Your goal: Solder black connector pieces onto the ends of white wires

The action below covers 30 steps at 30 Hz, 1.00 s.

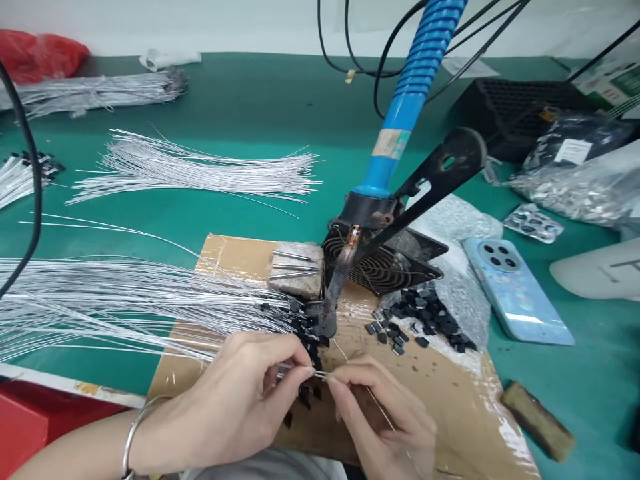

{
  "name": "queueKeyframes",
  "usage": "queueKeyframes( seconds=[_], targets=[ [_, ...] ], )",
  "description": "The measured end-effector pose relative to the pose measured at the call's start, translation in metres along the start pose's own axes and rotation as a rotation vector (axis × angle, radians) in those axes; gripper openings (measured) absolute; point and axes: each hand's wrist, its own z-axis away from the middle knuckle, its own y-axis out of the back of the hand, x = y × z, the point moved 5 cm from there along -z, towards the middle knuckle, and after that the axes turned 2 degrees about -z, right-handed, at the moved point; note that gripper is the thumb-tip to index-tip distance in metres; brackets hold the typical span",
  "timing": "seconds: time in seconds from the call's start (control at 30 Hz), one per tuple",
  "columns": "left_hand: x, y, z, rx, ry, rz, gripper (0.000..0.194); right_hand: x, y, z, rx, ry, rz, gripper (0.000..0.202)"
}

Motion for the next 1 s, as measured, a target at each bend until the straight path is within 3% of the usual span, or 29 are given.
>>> queueKeyframes(
  seconds=[0.2,0.37,0.6,0.73,1.0],
  targets=[
    [0.009,0.005,-0.001,0.111,-0.091,-0.075,0.020,0.014,-0.003,0.000,-0.024,-0.155,-0.212,0.018],
    [0.011,0.006,-0.002,0.115,-0.106,-0.086,0.021,0.022,-0.003,0.001,-0.022,-0.280,-0.294,0.011],
    [0.011,0.008,-0.002,0.102,-0.104,-0.091,0.019,0.017,-0.003,-0.003,-0.020,-0.166,-0.313,0.018],
    [0.016,0.009,-0.003,0.128,-0.148,-0.074,0.019,0.017,-0.004,-0.003,-0.037,-0.179,-0.339,0.016],
    [0.005,0.008,-0.008,-0.044,0.030,-0.077,0.019,0.018,-0.006,0.000,-0.148,-0.255,-0.327,0.038]
  ],
)
